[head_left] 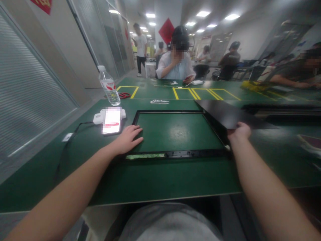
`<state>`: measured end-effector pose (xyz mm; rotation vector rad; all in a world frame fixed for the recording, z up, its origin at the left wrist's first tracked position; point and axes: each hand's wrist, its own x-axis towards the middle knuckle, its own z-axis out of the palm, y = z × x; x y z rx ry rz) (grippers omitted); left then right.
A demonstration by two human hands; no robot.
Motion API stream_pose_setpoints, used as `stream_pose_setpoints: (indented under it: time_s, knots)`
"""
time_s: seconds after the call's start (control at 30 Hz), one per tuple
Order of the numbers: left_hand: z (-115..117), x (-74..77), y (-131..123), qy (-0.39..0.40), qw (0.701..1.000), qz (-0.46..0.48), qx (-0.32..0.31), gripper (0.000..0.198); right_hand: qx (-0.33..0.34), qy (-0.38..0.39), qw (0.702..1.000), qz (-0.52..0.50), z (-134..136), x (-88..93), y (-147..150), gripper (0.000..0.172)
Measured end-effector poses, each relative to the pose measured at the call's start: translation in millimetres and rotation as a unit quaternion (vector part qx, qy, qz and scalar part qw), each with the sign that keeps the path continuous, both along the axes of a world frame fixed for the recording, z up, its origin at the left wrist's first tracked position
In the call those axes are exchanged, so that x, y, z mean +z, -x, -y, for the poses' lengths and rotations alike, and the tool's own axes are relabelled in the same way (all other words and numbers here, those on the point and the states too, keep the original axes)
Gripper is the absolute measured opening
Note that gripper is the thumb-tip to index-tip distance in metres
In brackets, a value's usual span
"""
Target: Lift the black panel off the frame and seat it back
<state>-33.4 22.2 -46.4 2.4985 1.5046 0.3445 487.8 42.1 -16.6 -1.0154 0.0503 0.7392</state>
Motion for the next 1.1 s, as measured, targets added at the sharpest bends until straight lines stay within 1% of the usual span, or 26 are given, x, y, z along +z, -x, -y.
stream_pose_setpoints:
  time_s: [0.07,0.13,0.33,0.5,0.67,0.8,0.97,1.1]
  knots:
    - [0.5,0.6,-0.3,0.002,1.000,-0.001,0.000,0.081,-0.023,0.015,1.000,-0.008,1.0,2.5,2.2,0.016]
    - [1.0,1.2,-0.5,0.003,1.000,0.004,0.000,0.080,-0.031,0.023,0.999,-0.013,1.7,4.5,3.6,0.016]
    - [-0.4,-1.5,0.1,-0.007,1.000,0.012,-0.006,0.080,-0.018,0.020,0.999,-0.022,1.2,4.3,3.4,0.013]
    - [-1.6,-4.0,2.1,-0.012,1.000,0.011,-0.008,0.076,-0.017,0.016,0.999,-0.023,0.3,1.8,1.7,0.014]
    - [-1.3,-3.9,1.5,-0.015,1.000,0.008,-0.006,0.075,-0.004,0.014,1.000,-0.020,0.5,-0.7,-1.0,0.018]
    - [-1.3,-4.0,1.0,-0.013,1.000,0.005,-0.002,0.075,-0.009,0.025,0.999,-0.023,0.1,-1.4,-1.9,0.018]
    - [-0.8,-2.4,1.4,-0.005,1.000,0.011,-0.003,0.077,-0.015,0.033,0.999,-0.029,-0.2,0.2,-1.6,0.016]
    - [-0.1,-1.2,0.9,-0.006,1.000,0.022,-0.004,0.076,-0.013,0.035,0.999,-0.030,1.3,1.9,0.0,0.020]
